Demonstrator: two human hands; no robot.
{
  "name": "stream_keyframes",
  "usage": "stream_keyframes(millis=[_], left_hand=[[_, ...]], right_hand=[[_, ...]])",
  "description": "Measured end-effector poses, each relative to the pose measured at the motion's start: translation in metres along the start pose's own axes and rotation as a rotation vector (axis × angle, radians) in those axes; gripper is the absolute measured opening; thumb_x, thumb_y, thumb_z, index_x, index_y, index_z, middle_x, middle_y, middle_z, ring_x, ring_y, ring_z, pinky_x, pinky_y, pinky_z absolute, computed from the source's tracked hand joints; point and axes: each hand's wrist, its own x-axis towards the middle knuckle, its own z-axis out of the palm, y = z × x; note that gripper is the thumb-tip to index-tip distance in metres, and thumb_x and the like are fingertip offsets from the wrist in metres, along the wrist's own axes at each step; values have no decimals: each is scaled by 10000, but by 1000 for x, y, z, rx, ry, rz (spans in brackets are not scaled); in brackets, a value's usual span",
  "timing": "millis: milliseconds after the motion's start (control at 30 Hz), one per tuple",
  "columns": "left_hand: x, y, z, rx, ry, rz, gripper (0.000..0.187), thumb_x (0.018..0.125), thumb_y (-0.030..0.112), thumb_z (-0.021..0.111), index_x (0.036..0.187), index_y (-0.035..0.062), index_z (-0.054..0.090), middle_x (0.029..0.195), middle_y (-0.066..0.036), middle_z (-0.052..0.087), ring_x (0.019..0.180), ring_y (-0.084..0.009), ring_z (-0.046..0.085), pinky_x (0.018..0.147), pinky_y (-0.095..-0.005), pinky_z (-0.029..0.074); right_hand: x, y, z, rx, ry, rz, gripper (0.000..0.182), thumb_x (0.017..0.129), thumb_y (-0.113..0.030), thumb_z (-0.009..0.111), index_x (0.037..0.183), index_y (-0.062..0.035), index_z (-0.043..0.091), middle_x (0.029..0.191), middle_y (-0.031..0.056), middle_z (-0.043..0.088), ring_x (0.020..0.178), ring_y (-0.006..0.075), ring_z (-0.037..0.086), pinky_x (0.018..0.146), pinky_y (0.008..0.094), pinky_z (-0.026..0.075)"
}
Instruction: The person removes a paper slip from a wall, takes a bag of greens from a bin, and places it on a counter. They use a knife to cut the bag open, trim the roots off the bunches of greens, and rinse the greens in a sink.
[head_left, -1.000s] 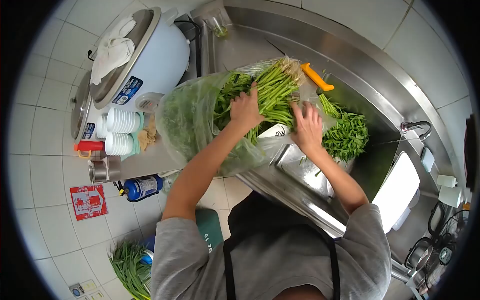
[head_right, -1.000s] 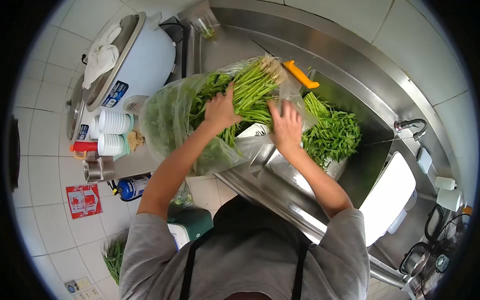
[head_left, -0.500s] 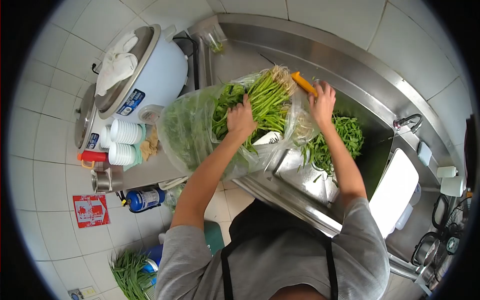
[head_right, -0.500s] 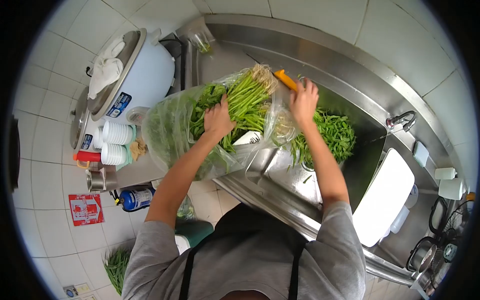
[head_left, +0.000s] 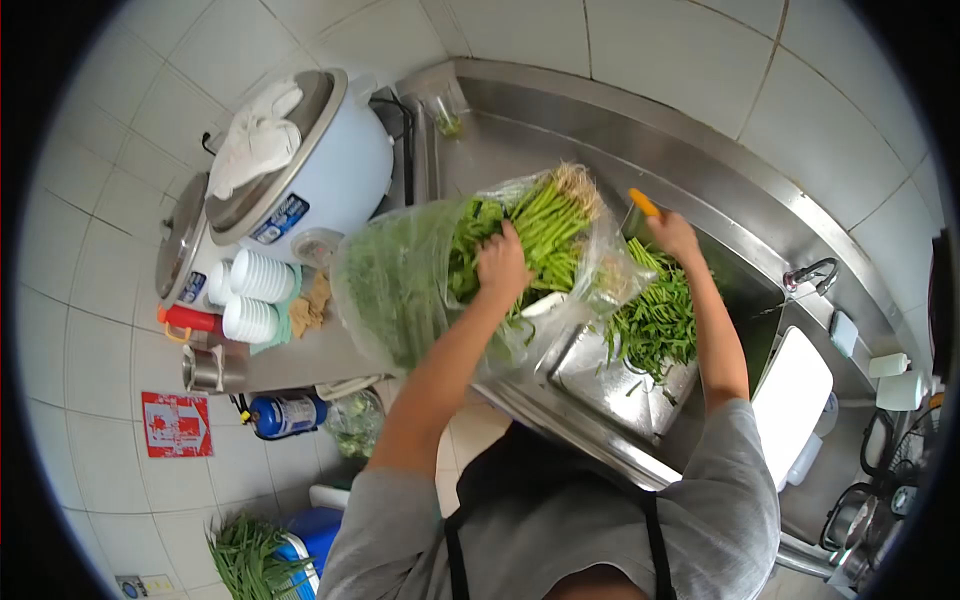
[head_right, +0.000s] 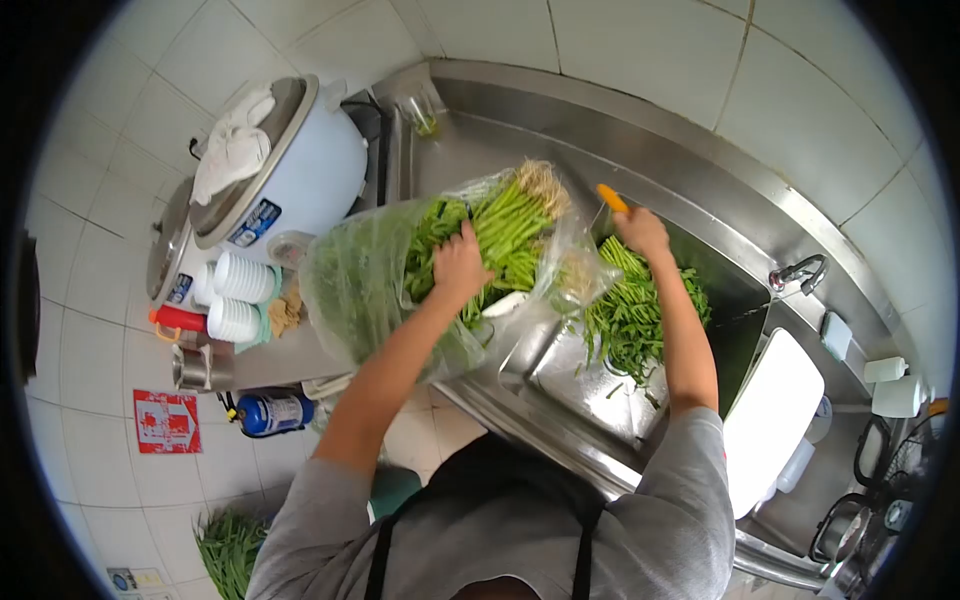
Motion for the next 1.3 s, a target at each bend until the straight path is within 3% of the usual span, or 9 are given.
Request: stream_keyframes(millis=[100, 133, 200, 267, 367, 533, 633, 1067, 1300], left_hand=[[22, -14, -38, -187, -359, -29, 919, 615, 381, 729, 1293, -47, 281, 1153, -217, 522, 1030, -291, 546, 878, -401, 427], [25, -21, -39, -202, -355, -20, 882, 610, 383, 721, 1266, -50, 320, 1142, -215, 530, 1030, -293, 546, 877, -402, 426], [35, -32, -38, -223, -341, 9, 814, 601, 387, 706, 1210, -55, 397, 1120, -210, 546, 1031, -296, 545, 876, -404, 426], [51, -42, -27, -226, -354, 73, 837, 577, 402, 691, 1211, -62, 403, 1138, -202, 541, 1038, -304, 540, 876, -404, 426], [60, -48, -16, -242, -378, 116, 887, 547, 397, 689, 1236, -76, 392, 1191, -206, 510, 1070, -306, 522, 884, -390, 422], [62, -52, -16, -314, -397, 155, 944, 532, 374, 699, 1256, -120, 347, 1206, -235, 492, 1081, -297, 519, 889, -341, 423], [66, -53, -16, -280, -399, 176, 934, 528, 365, 705, 1242, -128, 361, 1199, -241, 494, 1077, -296, 522, 883, -330, 429], [48, -54, -39, -352, -407, 331, 578, 537, 385, 706, 832, -104, 618, 1093, -248, 542, 941, -302, 559, 811, -318, 449], [41, -50, -67, -372, -580, 238, 671, 529, 355, 734, 998, -94, 564, 1034, -231, 566, 909, -268, 565, 800, -316, 450]], right_hand=[[-87, 14, -51, 181, 152, 45, 535, 809, -470, 532, 744, 59, 573, 589, 231, 527, 614, 354, 576, 584, 410, 426], [-116, 31, -58, 197, 166, -2, 487, 843, -424, 532, 720, 48, 541, 507, 132, 479, 483, 222, 517, 484, 351, 391], [-196, 11, -95, 564, -15, 111, 312, 893, -315, 498, 793, -21, 526, 583, -18, 480, 391, 39, 398, 364, 204, 299], [-254, 19, -107, 623, -59, 139, 284, 893, -294, 500, 895, -17, 563, 644, 2, 530, 424, 32, 418, 367, 191, 306], [-325, 18, -102, 542, 12, 168, 327, 828, -198, 616, 1046, 37, 552, 667, -19, 469, 604, 66, 415, 520, 226, 356], [-359, -20, -102, 41, 29, -79, 346, 716, -170, 675, 1018, -28, 584, 675, 129, 500, 513, 275, 497, 491, 319, 407], [-356, -36, -88, -87, 46, -195, 370, 711, -183, 669, 1034, -34, 564, 708, 114, 531, 561, 303, 535, 506, 360, 419], [-340, -50, -17, -292, 285, -294, 429, 733, -220, 659, 1097, -35, 526, 757, 69, 521, 527, 220, 530, 490, 323, 421], [-331, -61, -8, -248, 374, -240, 421, 720, -194, 673, 1086, -32, 542, 734, 83, 533, 535, 235, 529, 492, 326, 416]])
